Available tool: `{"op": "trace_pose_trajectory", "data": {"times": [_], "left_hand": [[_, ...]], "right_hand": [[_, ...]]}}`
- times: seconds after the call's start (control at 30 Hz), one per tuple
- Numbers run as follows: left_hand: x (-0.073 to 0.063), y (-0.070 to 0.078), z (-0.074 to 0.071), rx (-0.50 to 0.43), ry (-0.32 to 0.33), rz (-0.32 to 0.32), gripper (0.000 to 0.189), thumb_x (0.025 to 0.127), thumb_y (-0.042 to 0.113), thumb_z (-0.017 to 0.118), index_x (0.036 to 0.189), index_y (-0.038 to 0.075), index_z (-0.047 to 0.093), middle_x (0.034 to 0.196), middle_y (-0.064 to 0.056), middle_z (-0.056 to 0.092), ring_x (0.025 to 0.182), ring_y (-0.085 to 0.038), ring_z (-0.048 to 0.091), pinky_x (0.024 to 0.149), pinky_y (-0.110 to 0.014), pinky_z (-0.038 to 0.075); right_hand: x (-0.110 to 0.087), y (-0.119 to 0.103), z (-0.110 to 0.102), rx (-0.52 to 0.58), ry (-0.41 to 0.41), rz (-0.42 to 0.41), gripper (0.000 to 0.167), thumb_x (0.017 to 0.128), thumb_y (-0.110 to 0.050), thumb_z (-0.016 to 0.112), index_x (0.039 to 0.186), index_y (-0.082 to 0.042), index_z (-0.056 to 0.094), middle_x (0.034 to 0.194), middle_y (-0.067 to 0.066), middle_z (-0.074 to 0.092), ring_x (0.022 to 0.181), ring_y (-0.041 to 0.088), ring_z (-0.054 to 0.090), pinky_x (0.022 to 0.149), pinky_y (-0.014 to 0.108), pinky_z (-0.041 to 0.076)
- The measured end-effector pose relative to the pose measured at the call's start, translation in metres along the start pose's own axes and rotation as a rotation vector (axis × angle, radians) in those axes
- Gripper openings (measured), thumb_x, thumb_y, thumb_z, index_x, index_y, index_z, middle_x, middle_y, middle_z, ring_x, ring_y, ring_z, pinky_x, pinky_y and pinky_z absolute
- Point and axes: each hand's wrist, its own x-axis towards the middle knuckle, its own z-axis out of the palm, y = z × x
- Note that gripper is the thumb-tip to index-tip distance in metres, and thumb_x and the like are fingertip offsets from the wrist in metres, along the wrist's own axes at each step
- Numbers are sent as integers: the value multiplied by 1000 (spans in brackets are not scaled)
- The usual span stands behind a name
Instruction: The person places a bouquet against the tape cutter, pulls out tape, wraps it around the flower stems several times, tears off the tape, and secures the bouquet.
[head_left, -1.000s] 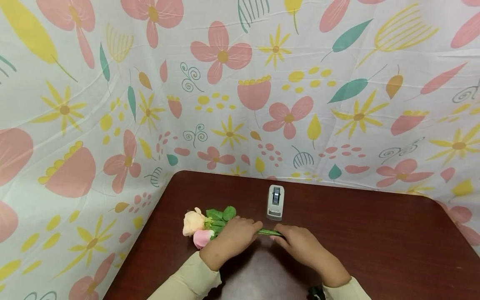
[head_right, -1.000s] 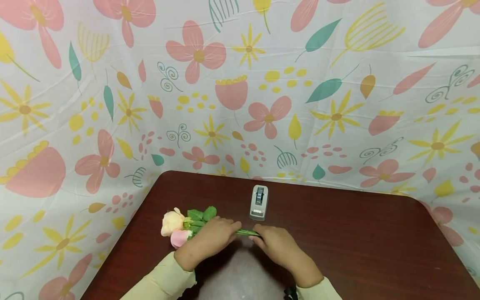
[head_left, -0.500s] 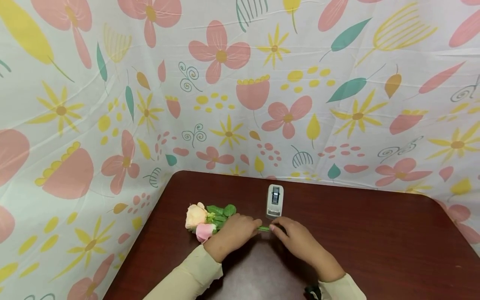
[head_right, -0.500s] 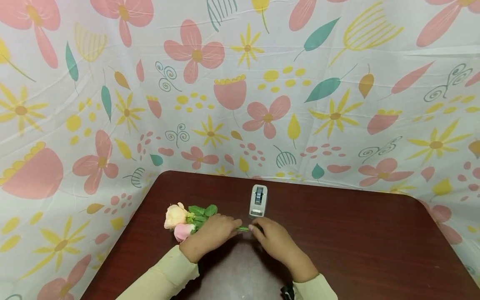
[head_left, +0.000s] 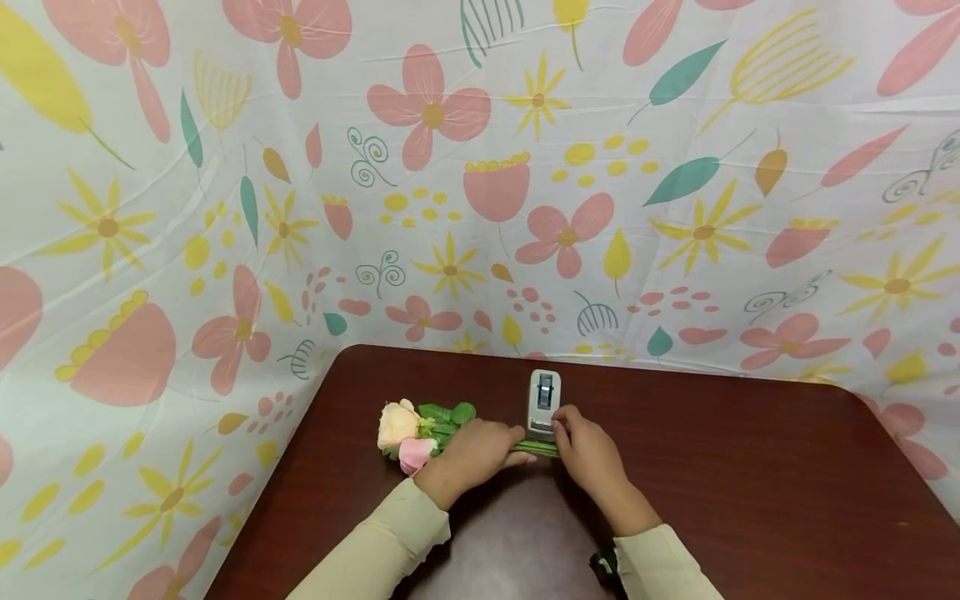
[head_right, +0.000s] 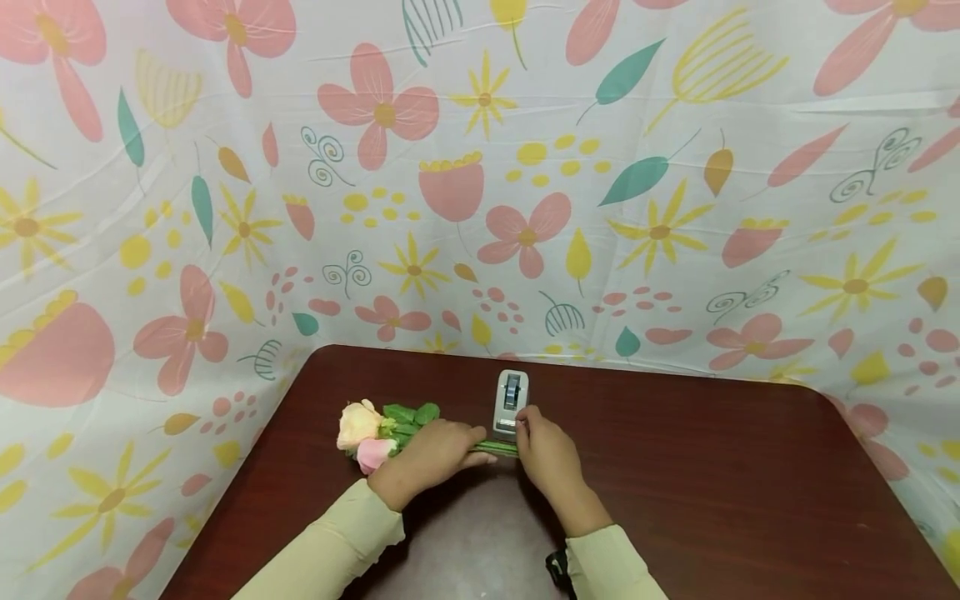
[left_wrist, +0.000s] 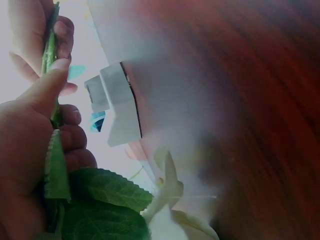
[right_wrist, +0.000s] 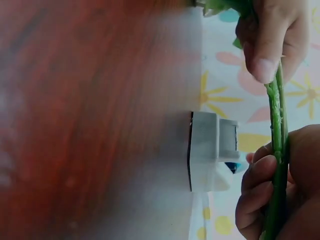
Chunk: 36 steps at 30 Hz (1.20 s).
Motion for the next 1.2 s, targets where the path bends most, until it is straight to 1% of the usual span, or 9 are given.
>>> {"op": "trace_pose_trajectory", "data": {"times": [0.07,0.17,0.23,0.3,0.47,0.7,0.83,0.97,1.2], "left_hand": [[0,0,0,-19,-12,-11,39,100,55,52,86,19,60,67,4,62,63,-16,65,57,-34,51],[0,-1,2,-48,-27,-38,42,106,52,41,88,19,61,69,4,62,63,-17,65,58,-34,51],[1,-3,5,-42,-22,-61,44,109,48,35,88,19,62,69,4,62,62,-18,65,57,-35,51],[2,-4,8,-25,-8,-83,45,110,44,32,86,20,62,68,4,62,61,-18,64,56,-35,50],[5,-6,14,29,43,-115,44,110,38,35,80,20,61,63,3,61,57,-19,63,51,-35,49],[8,-9,14,45,85,-107,42,109,37,41,76,20,61,60,4,60,54,-18,62,49,-34,48],[9,-11,16,53,86,-110,41,108,37,42,77,19,62,60,4,61,54,-18,62,49,-34,48],[10,-12,18,64,81,-115,41,108,37,42,78,20,64,63,4,64,56,-18,64,50,-34,49],[14,-11,18,27,21,-137,43,109,37,39,82,19,67,68,2,68,61,-20,66,54,-37,51]], "right_hand": [[3,2,2,4,-17,19,20,103,-21,57,118,-9,63,89,9,74,69,16,65,60,37,49],[7,4,5,6,-26,33,23,103,-23,57,120,-7,64,92,10,75,76,21,69,65,42,53],[10,4,7,13,-31,41,24,103,-23,56,119,-6,64,94,11,75,81,24,70,70,45,54],[12,4,9,18,-39,48,25,104,-23,56,118,-5,65,94,11,75,81,24,70,72,47,54],[17,2,10,35,-65,78,24,103,-24,57,113,-5,69,91,9,74,76,21,66,71,44,53],[23,2,10,94,-76,138,22,100,-24,62,108,-6,73,84,5,70,69,15,58,65,35,48],[26,2,10,165,-69,177,19,99,-24,64,104,-8,73,78,3,65,65,15,54,63,31,44],[28,1,11,218,-62,204,16,97,-23,66,100,-8,72,74,4,60,63,15,50,61,30,41],[29,2,13,241,-49,233,16,96,-21,67,99,-5,71,83,7,66,69,16,55,65,30,44]]}}
